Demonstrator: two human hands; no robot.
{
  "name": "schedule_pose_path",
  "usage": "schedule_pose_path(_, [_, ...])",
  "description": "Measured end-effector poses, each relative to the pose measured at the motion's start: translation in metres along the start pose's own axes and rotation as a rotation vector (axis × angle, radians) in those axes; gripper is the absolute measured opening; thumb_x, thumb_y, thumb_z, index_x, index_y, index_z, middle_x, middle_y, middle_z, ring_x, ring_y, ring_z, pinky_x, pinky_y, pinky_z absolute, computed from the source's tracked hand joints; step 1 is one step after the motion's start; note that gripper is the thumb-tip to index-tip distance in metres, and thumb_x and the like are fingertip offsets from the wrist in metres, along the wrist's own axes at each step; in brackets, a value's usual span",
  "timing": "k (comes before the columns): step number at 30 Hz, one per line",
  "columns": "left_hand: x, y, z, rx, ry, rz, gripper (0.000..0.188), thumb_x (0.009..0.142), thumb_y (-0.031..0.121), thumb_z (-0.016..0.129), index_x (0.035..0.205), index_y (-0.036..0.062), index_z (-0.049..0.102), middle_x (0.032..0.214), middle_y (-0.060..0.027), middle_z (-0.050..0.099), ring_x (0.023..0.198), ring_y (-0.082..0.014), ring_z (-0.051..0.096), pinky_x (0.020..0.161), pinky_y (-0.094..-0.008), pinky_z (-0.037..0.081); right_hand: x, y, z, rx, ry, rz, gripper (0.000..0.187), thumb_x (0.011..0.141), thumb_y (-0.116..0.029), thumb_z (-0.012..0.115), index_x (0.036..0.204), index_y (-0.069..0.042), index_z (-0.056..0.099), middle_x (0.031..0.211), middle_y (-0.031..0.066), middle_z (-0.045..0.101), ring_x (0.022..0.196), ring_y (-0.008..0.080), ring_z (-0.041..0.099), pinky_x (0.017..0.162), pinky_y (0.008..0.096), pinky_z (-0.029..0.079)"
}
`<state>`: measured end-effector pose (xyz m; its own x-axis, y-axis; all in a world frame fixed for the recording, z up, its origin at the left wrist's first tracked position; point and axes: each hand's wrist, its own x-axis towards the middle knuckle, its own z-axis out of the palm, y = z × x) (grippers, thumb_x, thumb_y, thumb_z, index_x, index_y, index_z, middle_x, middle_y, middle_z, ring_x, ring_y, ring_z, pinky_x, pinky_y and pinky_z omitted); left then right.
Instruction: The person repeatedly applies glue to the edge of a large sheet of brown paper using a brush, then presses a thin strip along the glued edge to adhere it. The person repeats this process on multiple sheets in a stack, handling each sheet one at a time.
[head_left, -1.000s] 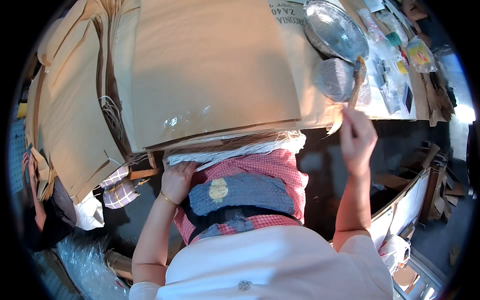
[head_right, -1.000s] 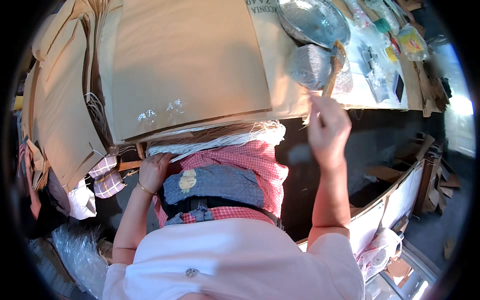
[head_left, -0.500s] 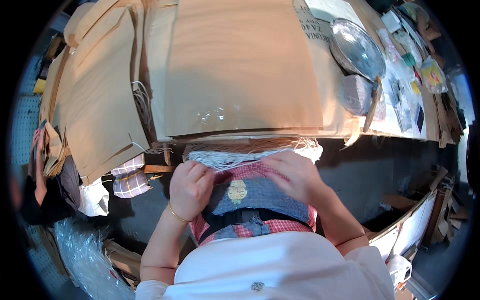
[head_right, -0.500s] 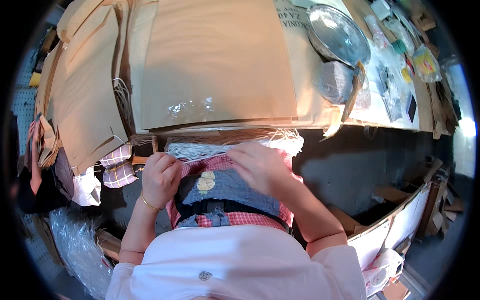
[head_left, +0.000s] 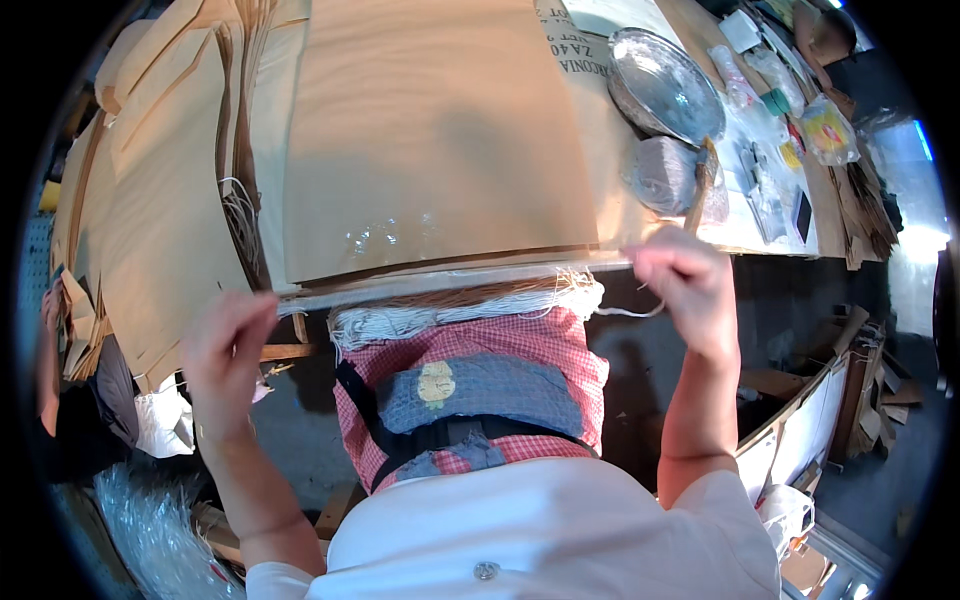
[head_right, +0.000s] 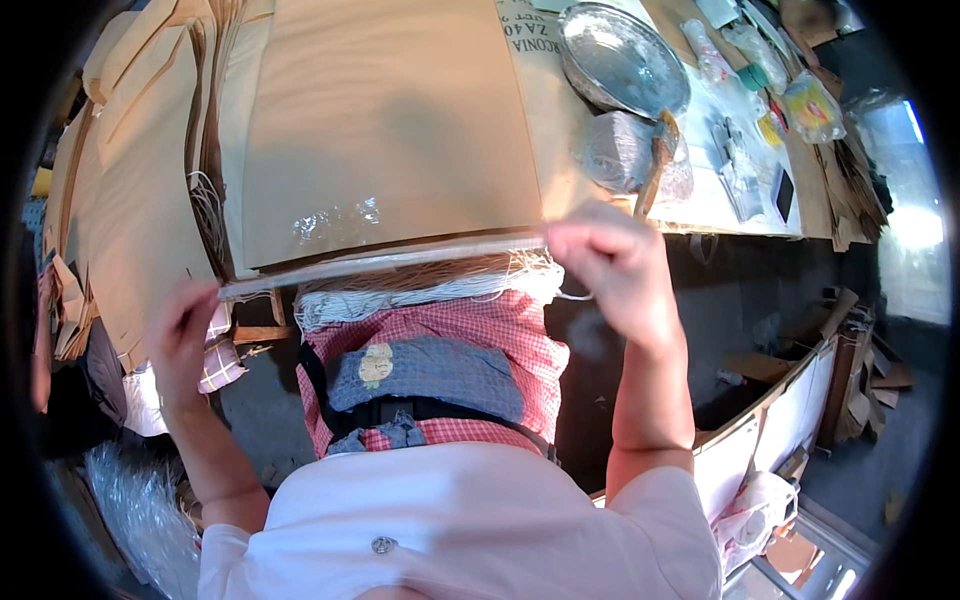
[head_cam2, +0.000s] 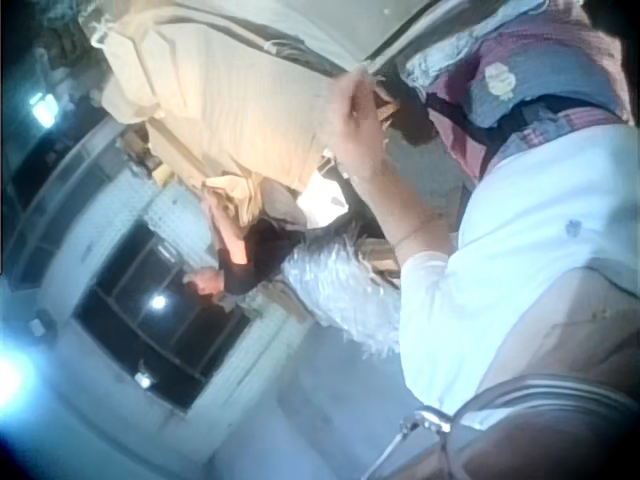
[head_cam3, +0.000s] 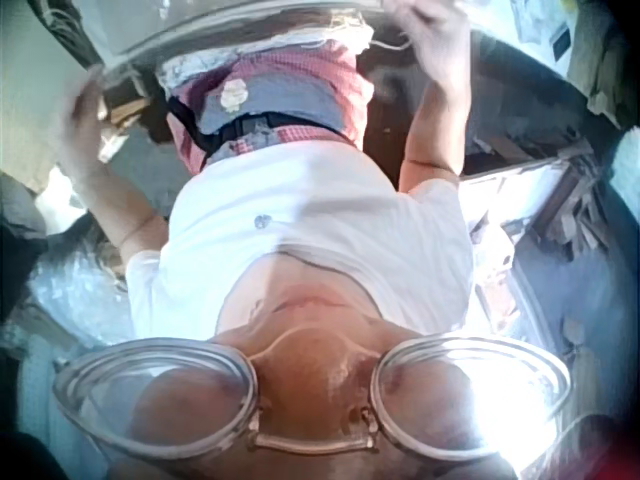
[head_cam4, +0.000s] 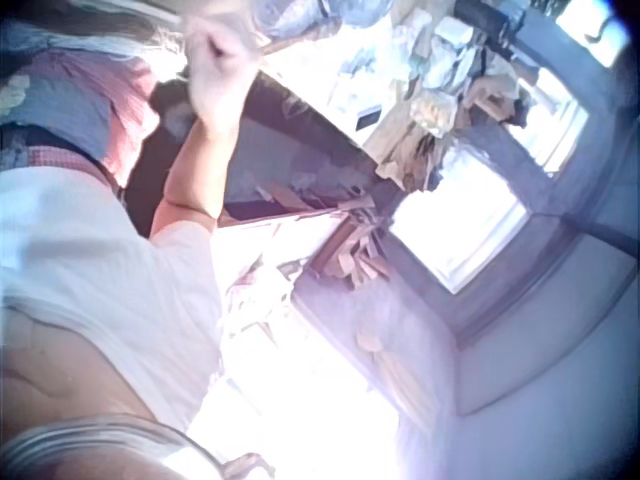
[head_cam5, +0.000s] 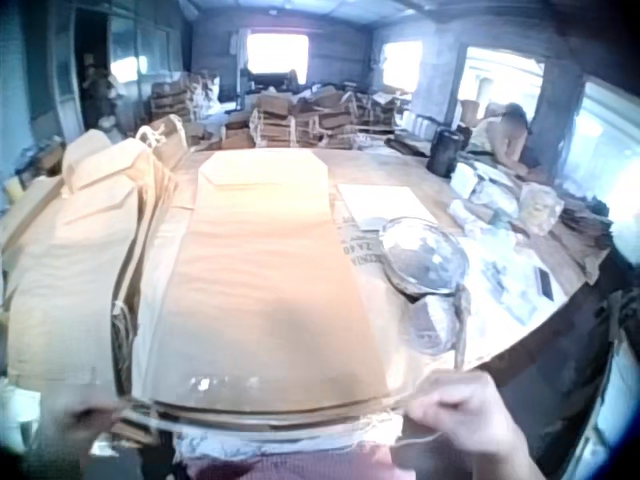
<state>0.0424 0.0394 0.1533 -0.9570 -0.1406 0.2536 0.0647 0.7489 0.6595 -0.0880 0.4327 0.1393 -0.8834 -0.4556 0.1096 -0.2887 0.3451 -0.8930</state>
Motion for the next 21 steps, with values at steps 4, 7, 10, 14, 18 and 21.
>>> schedule_pose_path(4, [0.040, -0.059, 0.048, -0.088, -0.102, -0.036, 0.006, 0.078, 0.000, 0.066, 0.084, -0.0011, 0.066, 0.072, -0.0076, 0.061, 0.065, -0.0152, 0.058, 0.058, -0.0257, 0.045, 0.040, 0.052, 0.007, -0.010, 0.050, 0.216, 0.007, 0.079, -0.004, 0.068, 0.084, 0.002, 0.068, 0.070, 0.0018, 0.061, 0.065, 0.0055, 0.054, 0.059, 0.0220, 0.043])
schedule_pose_path(7, [0.036, -0.090, 0.075, -0.088, -0.100, -0.110, 0.005, 0.078, 0.000, 0.066, 0.082, -0.0017, 0.065, 0.073, -0.0094, 0.061, 0.067, -0.0154, 0.060, 0.058, -0.0257, 0.045, 0.043, 0.096, 0.031, 0.073, -0.002, 0.373, 0.006, 0.080, -0.002, 0.067, 0.082, 0.001, 0.062, 0.069, -0.0013, 0.055, 0.055, 0.0045, 0.049, 0.047, 0.0191, 0.037])
schedule_pose_path(10, [0.031, -0.090, 0.081, -0.029, -0.059, -0.161, 0.005, 0.076, 0.001, 0.067, 0.079, -0.0004, 0.065, 0.076, -0.0099, 0.061, 0.069, -0.0169, 0.060, 0.060, -0.0266, 0.046, 0.043, 0.111, 0.041, -0.104, 0.072, 0.203, 0.008, 0.080, -0.001, 0.065, 0.084, 0.001, 0.059, 0.068, -0.0018, 0.050, 0.050, 0.0051, 0.046, 0.041, 0.0189, 0.032])
schedule_pose_path(14, [0.031, -0.075, 0.083, 0.354, 0.099, 0.034, 0.007, 0.072, 0.003, 0.069, 0.078, 0.0032, 0.064, 0.082, -0.0077, 0.059, 0.077, -0.0234, 0.059, 0.070, -0.0320, 0.047, 0.044, 0.112, 0.036, 0.174, 0.031, 0.324, 0.014, 0.078, 0.003, 0.065, 0.081, -0.003, 0.053, 0.070, -0.0016, 0.048, 0.051, 0.0057, 0.046, 0.043, 0.0192, 0.033])
schedule_pose_path(18, [0.037, -0.041, 0.088, 0.710, 0.284, 0.258, 0.013, 0.070, 0.002, 0.067, 0.081, 0.0049, 0.061, 0.086, -0.0068, 0.058, 0.084, -0.0279, 0.056, 0.077, -0.0384, 0.044, 0.044, 0.105, 0.022, 0.646, -0.121, 0.544, 0.022, 0.075, 0.005, 0.066, 0.077, -0.006, 0.047, 0.069, -0.0020, 0.048, 0.052, 0.0059, 0.046, 0.045, 0.0197, 0.033])
schedule_pose_path(21, [0.021, -0.063, 0.092, 0.616, 0.052, 0.298, 0.016, 0.069, -0.002, 0.063, 0.084, 0.0037, 0.060, 0.092, -0.0102, 0.058, 0.085, -0.0278, 0.056, 0.076, -0.0368, 0.045, 0.041, 0.108, 0.032, 0.232, -0.050, 0.458, 0.028, 0.067, 0.002, 0.071, 0.080, -0.005, 0.048, 0.068, 0.0011, 0.047, 0.059, 0.0110, 0.049, 0.050, 0.0242, 0.038])
